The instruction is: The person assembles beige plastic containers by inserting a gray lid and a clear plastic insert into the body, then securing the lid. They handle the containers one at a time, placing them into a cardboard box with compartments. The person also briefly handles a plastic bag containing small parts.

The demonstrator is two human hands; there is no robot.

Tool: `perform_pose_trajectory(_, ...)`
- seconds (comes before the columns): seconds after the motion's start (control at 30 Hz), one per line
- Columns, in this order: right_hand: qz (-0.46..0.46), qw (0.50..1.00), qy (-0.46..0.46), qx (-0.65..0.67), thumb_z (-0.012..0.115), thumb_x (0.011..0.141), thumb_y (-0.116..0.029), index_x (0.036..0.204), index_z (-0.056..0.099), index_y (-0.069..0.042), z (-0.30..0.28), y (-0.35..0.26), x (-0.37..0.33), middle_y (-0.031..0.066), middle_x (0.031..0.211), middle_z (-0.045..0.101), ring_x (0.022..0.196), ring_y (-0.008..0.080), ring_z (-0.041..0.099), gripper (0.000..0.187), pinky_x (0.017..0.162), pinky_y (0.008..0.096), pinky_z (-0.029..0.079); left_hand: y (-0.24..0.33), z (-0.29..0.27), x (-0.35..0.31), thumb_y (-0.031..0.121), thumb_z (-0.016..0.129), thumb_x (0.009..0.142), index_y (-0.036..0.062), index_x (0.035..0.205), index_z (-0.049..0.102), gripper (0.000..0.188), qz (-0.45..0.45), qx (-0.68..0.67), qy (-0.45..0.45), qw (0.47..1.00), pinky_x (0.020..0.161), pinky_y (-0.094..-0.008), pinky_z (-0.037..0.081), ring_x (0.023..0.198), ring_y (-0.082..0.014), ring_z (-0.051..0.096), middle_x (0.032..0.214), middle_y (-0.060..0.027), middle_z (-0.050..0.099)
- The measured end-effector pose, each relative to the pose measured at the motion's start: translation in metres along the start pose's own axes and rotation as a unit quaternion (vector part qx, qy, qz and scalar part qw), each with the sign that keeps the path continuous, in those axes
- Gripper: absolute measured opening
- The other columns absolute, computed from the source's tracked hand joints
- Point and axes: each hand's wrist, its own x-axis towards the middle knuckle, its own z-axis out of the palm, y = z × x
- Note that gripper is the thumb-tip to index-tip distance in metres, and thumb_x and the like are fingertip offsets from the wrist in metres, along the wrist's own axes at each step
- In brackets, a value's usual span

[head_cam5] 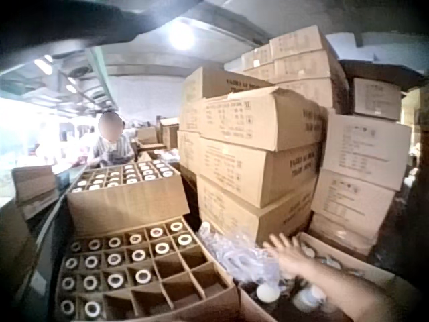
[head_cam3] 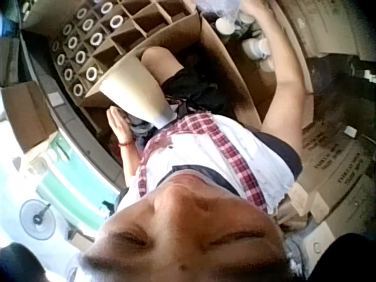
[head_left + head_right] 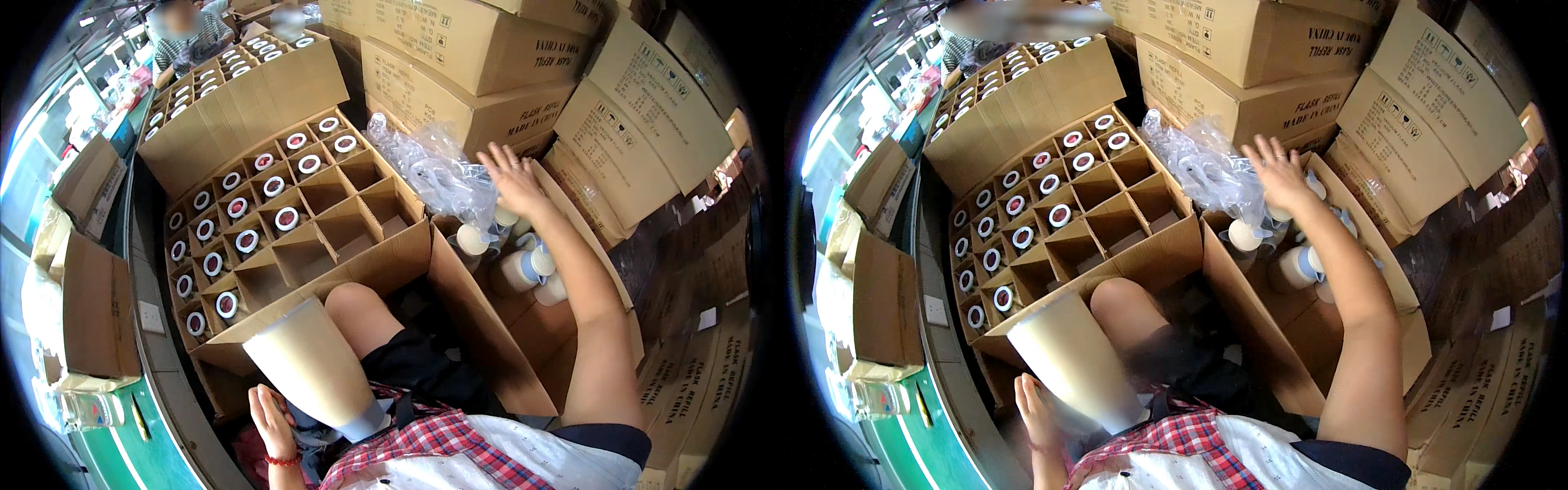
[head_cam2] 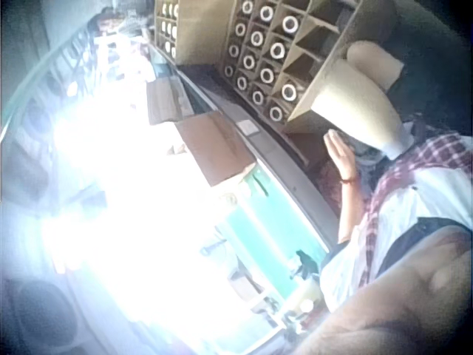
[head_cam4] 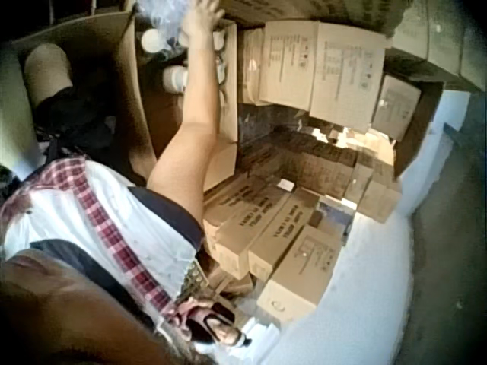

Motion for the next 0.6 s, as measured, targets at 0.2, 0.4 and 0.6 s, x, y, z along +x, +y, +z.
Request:
perform_pose_trajectory(0.2,0.211,0.668,-0.038,0.713,0.055,0.099,-0.019,0.109,0.062,-0.003,0.071,0.004,0.047,0.0046,0.093,0.067,0.085,0.0153,0.066,0.020,0.073,0.0292,0.054,0.064,-0.012,0.058,0.038,0.045,0.103,0.0015,0.112,0.054,0.039,-0.022,-0.090,-0.144,0.985,0.074,-0.0272,0.045,0.081,-0.0132,0.056,0.094,-0.0058,0.059)
perform_pose_trajectory(0.4,0.073,0.381,0.067,0.919,0.054,0.100,-0.025,0.113,0.063,-0.005,-0.043,-0.132,0.088,0.0065,0.100,0.068,0.089,0.0147,0.067,0.025,0.080,0.0346,0.058,0.172,0.048,0.149,0.027,0.069,0.089,-0.0014,0.145,0.033,0.073,0.167,-0.106,-0.345,0.917,0.100,-0.0372,0.044,0.119,-0.0227,0.053,0.134,-0.0154,0.052)
perform_pose_trajectory(0.6,-0.056,0.465,0.080,0.880,0.049,0.103,-0.024,0.090,0.055,-0.004,-0.081,-0.198,0.080,-0.0031,0.067,0.045,0.058,0.0062,0.042,0.024,0.054,0.0239,0.039,0.139,0.107,0.256,0.022,0.065,0.090,0.0033,0.114,0.058,0.031,0.207,0.085,-0.040,0.974,0.075,-0.0366,0.053,0.089,-0.0291,0.066,0.106,-0.0144,0.063)
